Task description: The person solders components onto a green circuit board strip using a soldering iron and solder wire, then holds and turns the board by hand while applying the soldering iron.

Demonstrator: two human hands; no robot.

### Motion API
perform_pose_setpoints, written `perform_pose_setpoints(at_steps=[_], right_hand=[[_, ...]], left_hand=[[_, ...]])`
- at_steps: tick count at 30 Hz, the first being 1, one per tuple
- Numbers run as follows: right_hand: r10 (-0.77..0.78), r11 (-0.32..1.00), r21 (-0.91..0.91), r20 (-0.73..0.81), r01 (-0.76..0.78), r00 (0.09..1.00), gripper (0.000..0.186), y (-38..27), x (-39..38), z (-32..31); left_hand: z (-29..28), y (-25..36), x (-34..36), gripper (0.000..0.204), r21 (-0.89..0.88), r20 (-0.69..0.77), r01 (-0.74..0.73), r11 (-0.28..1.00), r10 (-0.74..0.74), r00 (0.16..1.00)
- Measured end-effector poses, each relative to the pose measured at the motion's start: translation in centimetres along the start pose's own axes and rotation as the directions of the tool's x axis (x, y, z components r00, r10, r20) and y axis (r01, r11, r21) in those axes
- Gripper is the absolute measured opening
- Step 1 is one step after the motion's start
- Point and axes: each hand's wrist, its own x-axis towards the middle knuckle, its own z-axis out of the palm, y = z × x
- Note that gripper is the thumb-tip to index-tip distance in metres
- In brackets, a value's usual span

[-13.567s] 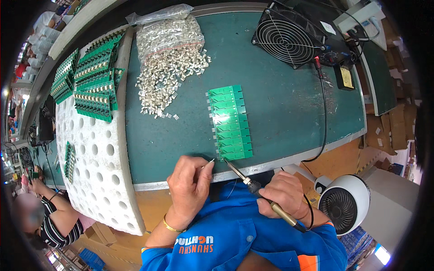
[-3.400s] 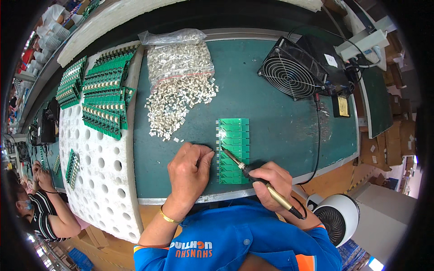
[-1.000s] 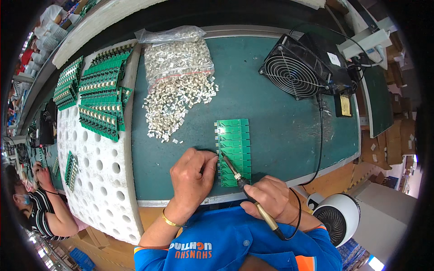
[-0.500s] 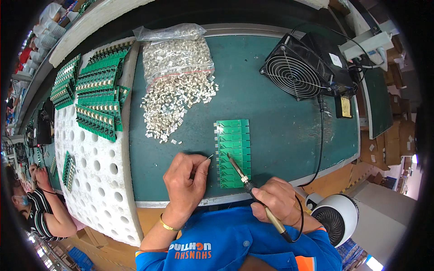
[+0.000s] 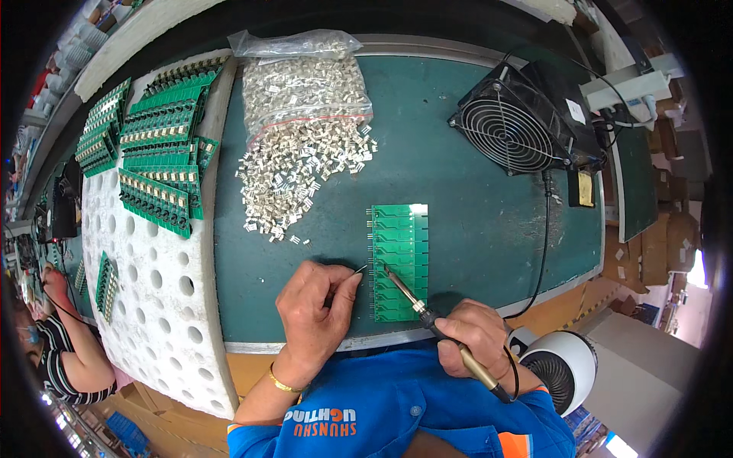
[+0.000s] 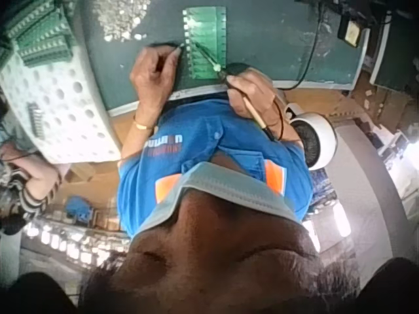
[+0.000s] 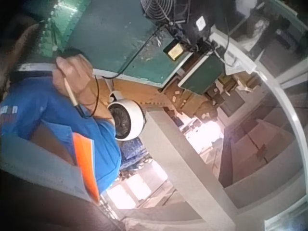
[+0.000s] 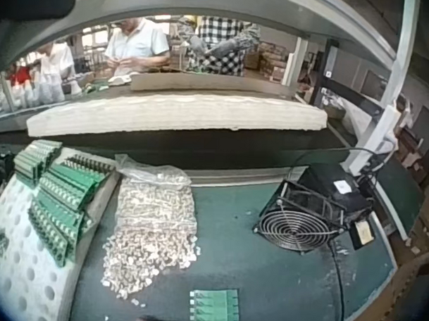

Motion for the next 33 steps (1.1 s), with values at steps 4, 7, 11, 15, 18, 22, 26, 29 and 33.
perform_pose_setpoints(at_steps=[4, 7, 11, 15, 18, 22, 26, 29, 33], right_hand=[[0.028, 0.999, 0.019, 0.012, -0.028, 1.000, 0.022, 0.1, 0.1, 0.1], [0.018, 1.000, 0.024, 0.013, -0.018, 1.000, 0.024, 0.0, 0.2, 0.0], [0.020, 0.999, 0.027, 0.041, -0.021, 0.999, 0.031, 0.1, 1.4, -1.1], [0.060, 0.997, 0.040, 0.128, -0.066, 0.990, 0.033, 0.2, 2.2, -2.2], [0.063, 0.996, 0.048, 0.180, -0.073, 0.982, 0.032, 0.4, 2.7, -2.4], [0.083, 0.996, 0.030, 0.189, -0.090, 0.978, 0.032, 0.6, 2.9, -2.3], [0.073, 0.996, 0.031, 0.201, -0.081, 0.977, 0.026, 1.0, 2.9, -2.2], [0.076, 0.996, 0.036, 0.211, -0.085, 0.975, 0.025, 1.1, 3.2, -2.3], [0.115, 0.991, 0.047, 0.224, -0.129, 0.968, 0.028, 1.4, 3.6, -2.6]], left_hand=[[-0.1, -0.1, 0.2, 0.010, 0.010, 0.009, -0.013, 1.000, 0.013, 1.000], [-0.1, -0.1, 0.2, 0.010, -0.007, 0.006, -0.015, 1.000, 0.015, 1.000], [0.0, -0.4, 0.0, 0.010, -0.041, -0.011, -0.004, 0.999, 0.004, 1.000], [0.1, -0.7, -0.1, 0.009, -0.042, -0.018, -0.032, 0.999, 0.031, 0.999], [0.0, -0.7, -0.1, 0.009, -0.046, -0.024, -0.046, 0.998, 0.045, 0.999], [0.0, -0.7, 0.0, 0.009, -0.043, -0.007, -0.033, 0.999, 0.032, 0.999], [0.0, -0.6, 0.1, 0.009, -0.033, -0.008, -0.033, 0.999, 0.032, 0.999], [0.0, -0.6, 0.1, 0.009, -0.025, -0.004, -0.037, 0.999, 0.037, 0.999], [-0.1, -0.6, 0.1, 0.009, -0.014, 0.003, -0.033, 0.999, 0.033, 0.999]])
